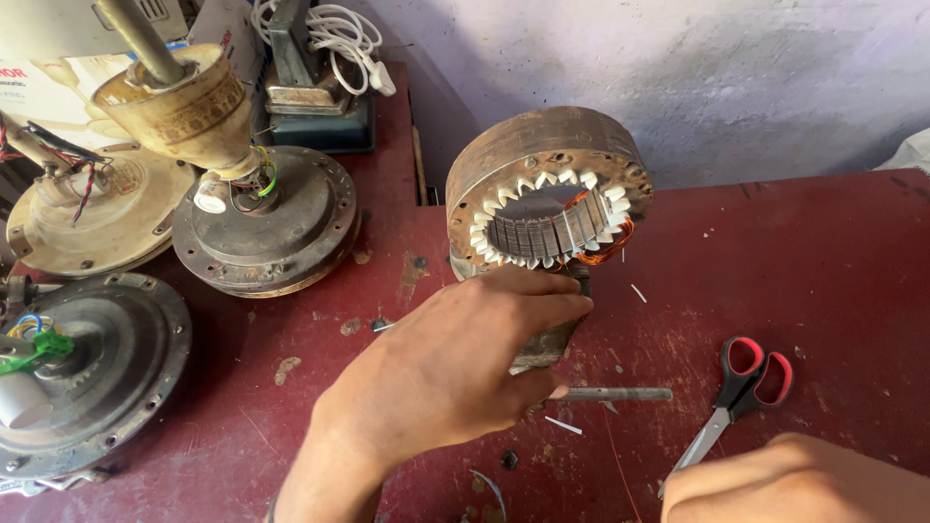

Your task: The person winds copper wire around the slots of a motor armature held in a bench vise. They use scissors to cut the wire and tuck the ends into the slots, repeating the process to build up the coil.

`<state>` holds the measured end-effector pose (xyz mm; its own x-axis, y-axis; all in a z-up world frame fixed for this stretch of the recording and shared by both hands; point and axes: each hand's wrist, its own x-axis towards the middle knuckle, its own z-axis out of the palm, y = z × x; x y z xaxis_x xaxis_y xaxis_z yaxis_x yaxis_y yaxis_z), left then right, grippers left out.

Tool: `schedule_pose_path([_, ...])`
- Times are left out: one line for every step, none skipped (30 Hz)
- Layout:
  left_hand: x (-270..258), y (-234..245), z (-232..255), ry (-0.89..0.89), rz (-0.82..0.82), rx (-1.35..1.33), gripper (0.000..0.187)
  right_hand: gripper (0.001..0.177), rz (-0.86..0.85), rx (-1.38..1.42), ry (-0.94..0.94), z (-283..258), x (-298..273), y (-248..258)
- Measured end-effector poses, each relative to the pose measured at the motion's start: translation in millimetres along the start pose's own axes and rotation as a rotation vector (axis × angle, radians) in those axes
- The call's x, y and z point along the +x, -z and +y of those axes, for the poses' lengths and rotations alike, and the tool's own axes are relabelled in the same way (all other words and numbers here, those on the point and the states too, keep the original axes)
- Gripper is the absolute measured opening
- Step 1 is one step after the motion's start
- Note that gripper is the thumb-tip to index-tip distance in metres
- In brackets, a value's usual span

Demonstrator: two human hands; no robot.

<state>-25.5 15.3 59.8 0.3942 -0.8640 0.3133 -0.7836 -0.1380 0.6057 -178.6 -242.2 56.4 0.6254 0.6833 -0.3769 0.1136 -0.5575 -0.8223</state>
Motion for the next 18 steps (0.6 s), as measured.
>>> schedule_pose_path([1,-1,1,-0.007,0.01,0.014,0.05,0.02,0.014,-0.009,0.014,-7,3,4])
schedule_pose_path([2,-2,3,-0.014,0.02,0.027,0.048,0.019,0.028,-0.017,0.028,-15,5,9])
schedule_pose_path([3,-3,4,-0.022,0.029,0.04,0.046,0.018,0.06,-0.025,0.04,-22,8,12])
schedule_pose_path([4,-3,5,-0.018,0.023,0.035,0.041,0.017,0.119,-0.098,0.118,-29,11,15])
schedule_pose_path([5,-3,6,-0.016,0.017,0.03,0.037,0.017,0.184,-0.175,0.191,-35,13,17])
schedule_pose_path([5,-3,6,-0.013,0.01,0.025,0.033,0.017,0.275,-0.317,0.33,-42,15,18])
schedule_pose_path([5,-3,6,-0.022,0.017,0.015,0.031,0.017,0.354,-0.388,0.393,-47,18,19])
schedule_pose_path([5,-2,6,-0.031,0.024,0.004,0.029,0.016,0.439,-0.462,0.451,-52,20,19])
schedule_pose_path([5,-1,6,-0.04,0.031,-0.006,0.027,0.013,0.513,-0.462,0.429,-55,23,19])
schedule_pose_path([4,-1,5,-0.03,0.027,-0.013,0.026,0.012,0.579,-0.469,0.41,-59,24,19])
schedule_pose_path([4,0,5,-0.022,0.024,-0.018,0.025,0.011,0.645,-0.475,0.391,-62,25,20])
schedule_pose_path([4,0,4,-0.014,0.022,-0.023,0.024,0.013,0.704,-0.487,0.373,-65,25,23])
schedule_pose_path([4,1,3,0.005,0.011,-0.029,0.023,0.015,0.799,-0.486,0.309,-66,27,22])
schedule_pose_path([3,2,1,0.023,0.001,-0.034,0.023,0.018,0.891,-0.477,0.243,-68,29,21])
schedule_pose_path([2,3,0,0.04,-0.009,-0.039,0.023,0.02,1.019,-0.455,0.128,-68,35,15])
schedule_pose_path([1,4,-2,0.044,0.012,-0.044,0.021,0.022,1.104,-0.465,0.055,-68,39,14])
schedule_pose_path([0,5,-3,0.049,0.032,-0.051,0.02,0.024,1.184,-0.469,-0.021,-68,44,14])
schedule_pose_path([-1,6,-3,0.054,0.052,-0.058,0.019,0.026,1.222,-0.508,-0.054,-67,49,18])
